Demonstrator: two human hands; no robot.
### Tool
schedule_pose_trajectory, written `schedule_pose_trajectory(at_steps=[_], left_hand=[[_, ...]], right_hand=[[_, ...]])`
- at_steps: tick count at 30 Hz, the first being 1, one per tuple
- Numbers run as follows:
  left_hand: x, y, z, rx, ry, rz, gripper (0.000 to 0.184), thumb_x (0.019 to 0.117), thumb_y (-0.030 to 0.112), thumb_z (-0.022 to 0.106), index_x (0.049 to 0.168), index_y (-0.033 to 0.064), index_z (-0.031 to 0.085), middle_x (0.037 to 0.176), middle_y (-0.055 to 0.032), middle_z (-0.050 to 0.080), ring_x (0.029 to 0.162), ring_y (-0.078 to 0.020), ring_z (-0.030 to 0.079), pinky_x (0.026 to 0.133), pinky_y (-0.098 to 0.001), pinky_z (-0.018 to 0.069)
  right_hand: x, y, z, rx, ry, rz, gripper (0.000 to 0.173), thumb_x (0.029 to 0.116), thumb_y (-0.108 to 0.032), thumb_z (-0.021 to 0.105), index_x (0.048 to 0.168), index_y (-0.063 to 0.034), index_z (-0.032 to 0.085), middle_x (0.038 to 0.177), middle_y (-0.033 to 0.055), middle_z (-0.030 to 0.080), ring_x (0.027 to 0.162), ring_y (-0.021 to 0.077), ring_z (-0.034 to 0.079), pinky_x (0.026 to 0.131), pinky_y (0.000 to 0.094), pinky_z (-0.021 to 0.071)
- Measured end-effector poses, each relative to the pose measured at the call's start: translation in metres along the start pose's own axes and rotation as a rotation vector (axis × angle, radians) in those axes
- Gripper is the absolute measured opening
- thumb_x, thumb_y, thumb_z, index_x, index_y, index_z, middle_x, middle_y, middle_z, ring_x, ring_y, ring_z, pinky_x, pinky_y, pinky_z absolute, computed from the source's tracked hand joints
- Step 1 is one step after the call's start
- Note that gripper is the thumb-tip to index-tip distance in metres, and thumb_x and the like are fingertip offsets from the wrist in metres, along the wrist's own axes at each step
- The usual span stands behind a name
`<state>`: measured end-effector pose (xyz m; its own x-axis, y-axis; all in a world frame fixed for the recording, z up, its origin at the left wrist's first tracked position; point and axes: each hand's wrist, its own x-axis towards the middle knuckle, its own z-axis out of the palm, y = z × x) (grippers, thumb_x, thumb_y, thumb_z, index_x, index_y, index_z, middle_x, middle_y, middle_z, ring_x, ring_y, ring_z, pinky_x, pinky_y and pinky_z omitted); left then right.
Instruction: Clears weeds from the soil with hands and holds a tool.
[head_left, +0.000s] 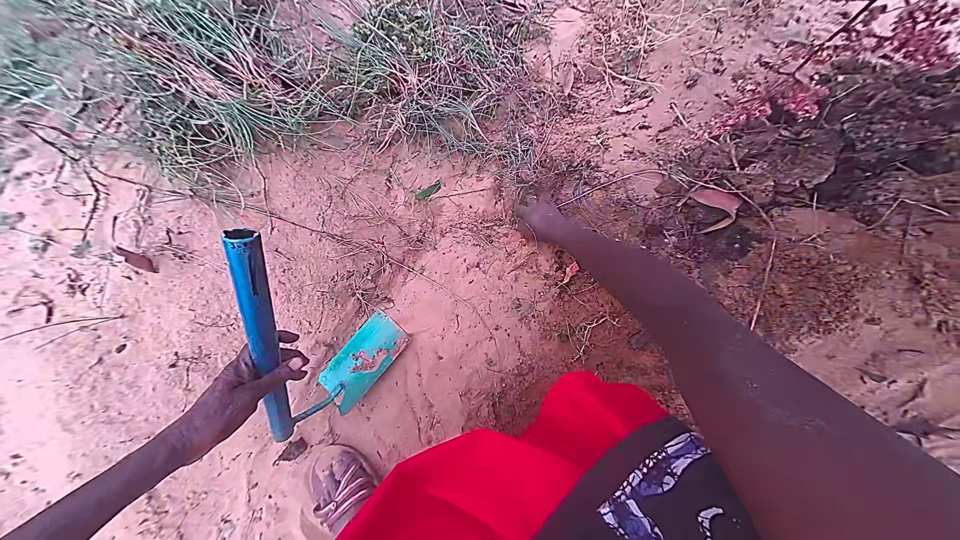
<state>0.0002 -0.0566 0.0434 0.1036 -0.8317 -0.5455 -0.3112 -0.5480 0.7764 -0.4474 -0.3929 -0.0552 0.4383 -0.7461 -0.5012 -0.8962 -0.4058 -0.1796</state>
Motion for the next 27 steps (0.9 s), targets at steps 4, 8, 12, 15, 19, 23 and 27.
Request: schedule_pose_trajectory(at_steps=[4, 8, 12, 15, 19, 23, 27], left_hand=[[0.002, -0.002, -0.004, 0.002, -0.010, 0.005, 0.052, 0.0897, 0.027, 0.065, 0.136, 0.0105, 0.047, 0.098, 0.0040, 0.075, 0.088, -0.0096, 0.076, 0.081, -0.0269, 0.0622], [0.004, -0.002, -0.003, 0.009, -0.017, 0.003, 0.052, 0.0904, 0.024, 0.064, 0.137, 0.0103, 0.046, 0.099, 0.0048, 0.074, 0.087, -0.0075, 0.075, 0.079, -0.0254, 0.0619], [0.005, 0.001, -0.003, 0.019, -0.017, -0.017, 0.051, 0.0922, 0.023, 0.063, 0.138, 0.0104, 0.045, 0.099, 0.0040, 0.073, 0.087, -0.0070, 0.074, 0.078, -0.0249, 0.0613], [0.003, 0.012, 0.001, 0.027, -0.013, -0.040, 0.047, 0.0969, 0.015, 0.059, 0.139, 0.0054, 0.043, 0.101, 0.0000, 0.070, 0.087, -0.0068, 0.073, 0.079, -0.0243, 0.0600], [0.002, 0.020, 0.004, 0.054, -0.001, -0.079, 0.042, 0.1021, 0.009, 0.055, 0.141, 0.0028, 0.042, 0.104, -0.0069, 0.067, 0.088, -0.0094, 0.071, 0.080, -0.0264, 0.0581], [-0.002, 0.022, 0.005, 0.091, -0.001, -0.075, 0.043, 0.1026, 0.009, 0.056, 0.142, 0.0032, 0.042, 0.105, -0.0085, 0.067, 0.090, -0.0107, 0.070, 0.081, -0.0279, 0.0577], [-0.013, 0.015, 0.010, 0.141, -0.048, -0.011, 0.052, 0.0999, 0.016, 0.060, 0.145, 0.0003, 0.039, 0.107, -0.0102, 0.066, 0.096, -0.0122, 0.068, 0.089, -0.0328, 0.0565]], right_hand=[[-0.042, 0.038, -0.024, -0.257, -0.108, -0.004, 0.036, 0.0968, -0.028, 0.064, 0.131, -0.0168, 0.070, 0.133, 0.0202, 0.065, 0.131, 0.0452, 0.054, 0.108, 0.0731, 0.0341], [-0.117, 0.096, -0.054, -0.328, -0.042, 0.112, 0.036, 0.0976, -0.030, 0.064, 0.128, -0.0113, 0.071, 0.133, 0.0230, 0.064, 0.132, 0.0469, 0.052, 0.108, 0.0704, 0.0324], [-0.192, 0.126, -0.061, -0.348, 0.004, 0.170, 0.037, 0.1057, -0.030, 0.051, 0.123, -0.0044, 0.072, 0.128, 0.0229, 0.068, 0.134, 0.0440, 0.053, 0.112, 0.0623, 0.0375], [-0.223, 0.131, -0.065, -0.321, -0.016, 0.145, 0.044, 0.1106, -0.028, 0.044, 0.140, -0.0006, 0.060, 0.152, 0.0210, 0.052, 0.150, 0.0432, 0.036, 0.120, 0.0636, 0.0287], [-0.223, 0.141, -0.060, -0.403, -0.067, 0.154, 0.056, 0.1122, -0.034, 0.035, 0.159, -0.0038, 0.036, 0.167, 0.0198, 0.032, 0.156, 0.0409, 0.025, 0.124, 0.0627, 0.0221], [-0.209, 0.145, -0.066, -0.412, -0.042, 0.179, 0.055, 0.1119, -0.032, 0.037, 0.160, -0.0045, 0.035, 0.168, 0.0196, 0.029, 0.155, 0.0424, 0.026, 0.120, 0.0680, 0.0231], [-0.210, 0.149, -0.060, -0.403, -0.017, 0.188, 0.058, 0.1115, -0.035, 0.034, 0.162, -0.0070, 0.031, 0.169, 0.0187, 0.027, 0.156, 0.0428, 0.024, 0.118, 0.0762, 0.0174]])
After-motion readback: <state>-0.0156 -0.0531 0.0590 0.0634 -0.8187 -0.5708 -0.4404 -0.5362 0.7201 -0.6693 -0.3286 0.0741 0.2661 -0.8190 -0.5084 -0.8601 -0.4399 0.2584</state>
